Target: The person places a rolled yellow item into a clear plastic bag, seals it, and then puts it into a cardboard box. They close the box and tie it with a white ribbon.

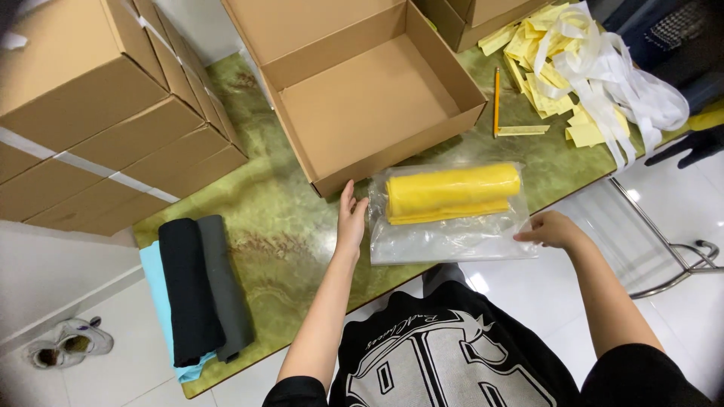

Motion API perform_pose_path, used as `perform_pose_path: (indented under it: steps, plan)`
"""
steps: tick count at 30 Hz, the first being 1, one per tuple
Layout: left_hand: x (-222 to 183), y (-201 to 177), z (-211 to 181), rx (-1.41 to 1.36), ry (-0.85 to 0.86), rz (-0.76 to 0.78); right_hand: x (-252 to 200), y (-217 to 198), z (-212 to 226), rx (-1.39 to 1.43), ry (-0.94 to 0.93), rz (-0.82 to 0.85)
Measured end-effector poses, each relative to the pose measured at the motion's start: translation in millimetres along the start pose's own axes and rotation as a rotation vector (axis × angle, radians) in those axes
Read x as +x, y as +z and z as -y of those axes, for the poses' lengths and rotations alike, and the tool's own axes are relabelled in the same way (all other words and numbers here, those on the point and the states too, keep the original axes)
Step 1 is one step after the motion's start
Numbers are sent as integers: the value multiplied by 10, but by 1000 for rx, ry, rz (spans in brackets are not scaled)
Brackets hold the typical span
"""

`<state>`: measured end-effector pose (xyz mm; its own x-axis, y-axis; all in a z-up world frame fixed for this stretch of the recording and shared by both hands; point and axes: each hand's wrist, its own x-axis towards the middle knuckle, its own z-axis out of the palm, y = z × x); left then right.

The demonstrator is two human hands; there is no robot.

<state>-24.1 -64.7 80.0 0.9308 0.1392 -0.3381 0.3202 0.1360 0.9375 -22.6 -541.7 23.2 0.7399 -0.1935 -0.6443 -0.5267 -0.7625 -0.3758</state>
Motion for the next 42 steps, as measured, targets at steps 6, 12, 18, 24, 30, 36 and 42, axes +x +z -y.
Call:
perform_pose_path:
  steps: [6, 12, 18, 24, 30, 36, 42]
  plan:
    - [92, 170, 263, -9, -150, 2, -122, -23, 293, 803, -241, -267]
    - [254, 288, 142, 162, -281, 55, 345, 77, 420, 673, -89, -213]
    - [387, 333, 159, 298, -375, 83, 131, -35, 743, 628, -49, -131]
    - [173, 526, 75, 106, -315, 47, -520, -180, 998, 744, 2, -31]
    - [95, 630, 18, 105, -405, 148, -385, -148, 711, 863, -48, -113]
    - [-153, 782, -551, 110, -271, 217, -531, -400, 869, 999, -172, -239]
    - [11, 654, -1251, 55, -132, 168, -546, -952, 1586, 1093, -375, -192]
